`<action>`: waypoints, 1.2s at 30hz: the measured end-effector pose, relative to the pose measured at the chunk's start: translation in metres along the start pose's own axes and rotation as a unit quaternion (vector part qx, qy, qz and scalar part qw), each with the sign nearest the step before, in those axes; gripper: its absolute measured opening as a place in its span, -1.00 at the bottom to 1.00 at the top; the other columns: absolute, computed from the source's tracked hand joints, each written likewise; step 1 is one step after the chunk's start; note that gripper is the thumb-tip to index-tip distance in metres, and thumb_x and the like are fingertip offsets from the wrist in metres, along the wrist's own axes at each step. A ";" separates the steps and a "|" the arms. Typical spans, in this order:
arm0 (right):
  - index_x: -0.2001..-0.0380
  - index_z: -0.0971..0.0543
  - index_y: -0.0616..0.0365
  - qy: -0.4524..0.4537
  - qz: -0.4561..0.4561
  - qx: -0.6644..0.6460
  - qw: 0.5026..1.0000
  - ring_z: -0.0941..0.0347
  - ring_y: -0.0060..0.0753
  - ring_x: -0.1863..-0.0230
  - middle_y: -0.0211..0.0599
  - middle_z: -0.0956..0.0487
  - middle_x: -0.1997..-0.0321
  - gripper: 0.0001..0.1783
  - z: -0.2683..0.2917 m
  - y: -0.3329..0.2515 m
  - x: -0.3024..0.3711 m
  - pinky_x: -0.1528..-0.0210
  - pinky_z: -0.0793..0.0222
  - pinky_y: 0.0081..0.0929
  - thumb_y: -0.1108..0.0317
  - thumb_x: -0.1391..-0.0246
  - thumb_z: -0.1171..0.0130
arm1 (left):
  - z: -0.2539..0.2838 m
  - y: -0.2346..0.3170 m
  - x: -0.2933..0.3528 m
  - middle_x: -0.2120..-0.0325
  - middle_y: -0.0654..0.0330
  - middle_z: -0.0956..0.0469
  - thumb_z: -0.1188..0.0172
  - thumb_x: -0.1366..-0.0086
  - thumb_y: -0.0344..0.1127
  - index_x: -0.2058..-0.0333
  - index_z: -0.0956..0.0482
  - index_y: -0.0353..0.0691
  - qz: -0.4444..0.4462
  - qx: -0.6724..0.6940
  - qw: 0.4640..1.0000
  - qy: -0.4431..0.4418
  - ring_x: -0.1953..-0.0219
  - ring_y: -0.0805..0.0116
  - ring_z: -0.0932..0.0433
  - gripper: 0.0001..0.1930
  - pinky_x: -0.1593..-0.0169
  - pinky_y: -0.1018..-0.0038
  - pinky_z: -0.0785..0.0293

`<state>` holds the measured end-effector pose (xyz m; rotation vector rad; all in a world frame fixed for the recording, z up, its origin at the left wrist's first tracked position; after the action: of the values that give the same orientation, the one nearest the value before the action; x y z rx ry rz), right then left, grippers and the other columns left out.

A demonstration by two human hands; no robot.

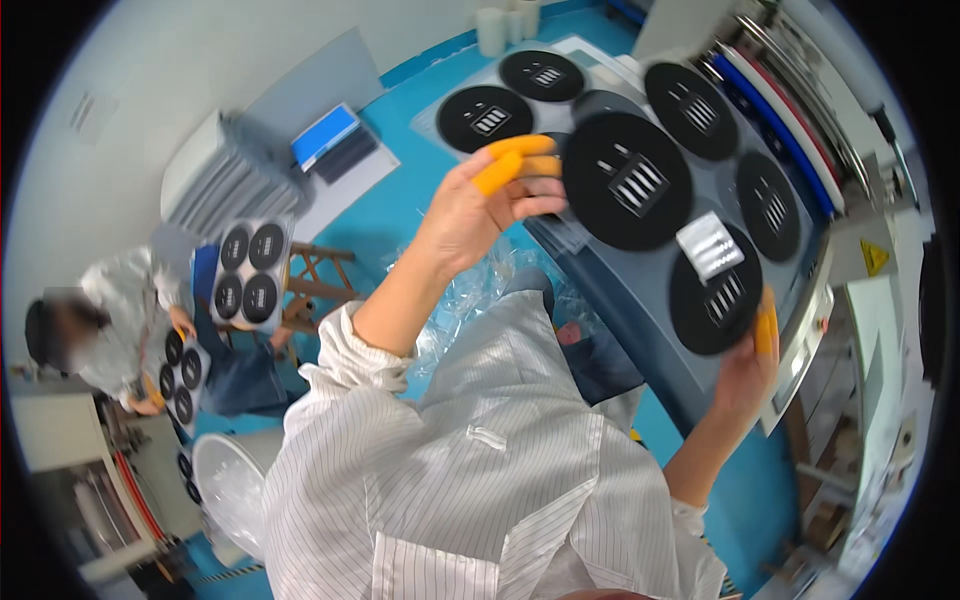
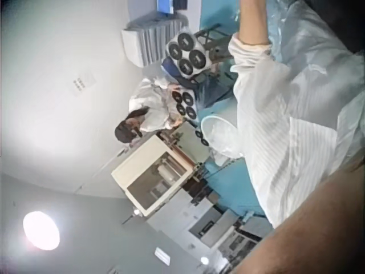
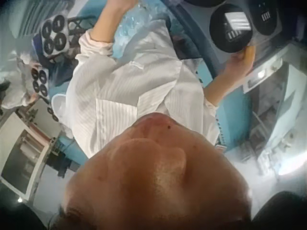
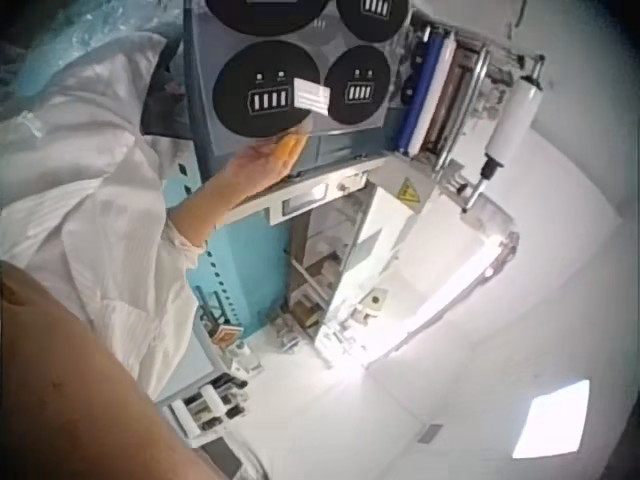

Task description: The person sorts and moves component sheets containing circular components by hand, taking them from a conveyor belt and placing them into a white bin.

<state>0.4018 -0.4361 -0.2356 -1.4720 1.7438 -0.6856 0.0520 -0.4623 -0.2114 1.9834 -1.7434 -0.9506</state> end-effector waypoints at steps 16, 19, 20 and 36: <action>0.05 -0.25 0.38 0.004 -0.025 -0.061 0.998 -0.38 -0.28 0.04 -0.05 -0.37 0.04 -0.65 0.143 -0.026 0.015 0.01 -0.39 -0.48 0.57 -0.05 0.25 | 0.157 0.049 -0.053 0.53 -0.14 -0.48 0.00 -0.03 -0.43 0.41 -0.53 -0.40 -0.127 -0.799 0.516 0.281 0.45 -0.05 -0.43 -0.81 0.34 0.21 -0.36; 0.05 -0.25 0.39 0.144 -0.004 0.014 0.990 -0.39 -0.31 0.05 -0.06 -0.39 0.07 -0.66 0.137 -0.027 0.015 0.07 -0.42 -0.58 0.58 -0.06 0.26 | 0.148 0.048 -0.052 0.60 -0.14 -0.46 -0.04 0.00 -0.41 0.44 -0.54 -0.38 -0.136 -0.846 0.445 0.261 0.49 -0.07 -0.43 -0.82 0.37 0.23 -0.36; 0.05 -0.25 0.39 0.145 -0.004 0.014 0.989 -0.39 -0.31 0.05 -0.06 -0.39 0.07 -0.66 0.141 -0.027 0.014 0.07 -0.42 -0.58 0.58 -0.06 0.26 | 0.147 0.048 -0.051 0.64 -0.13 -0.45 -0.06 0.01 -0.40 0.43 -0.55 -0.37 -0.143 -0.858 0.419 0.260 0.52 -0.07 -0.44 -0.82 0.40 0.25 -0.37; -0.04 -0.18 0.41 0.074 -0.028 0.029 0.996 -0.38 -0.37 0.04 -0.04 -0.33 -0.02 -0.59 0.126 -0.020 0.015 0.07 -0.41 -0.64 0.53 -0.10 0.23 | 0.150 0.055 -0.063 0.61 -0.08 -0.47 -0.06 -0.01 -0.31 0.46 -0.58 -0.23 -0.125 -0.815 0.482 0.296 0.50 -0.05 -0.46 -0.82 0.38 0.28 -0.39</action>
<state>0.5145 -0.4474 -0.2964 -1.4654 1.7831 -0.8876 -0.0909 -0.3853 -0.2684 0.8081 0.2454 -1.0235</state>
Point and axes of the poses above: each hand's wrist, its own x-axis away from the middle knuckle, its own z-axis out of the back of the hand, y = z × x, the point moved 3 cm from there along -x, towards the middle knuckle
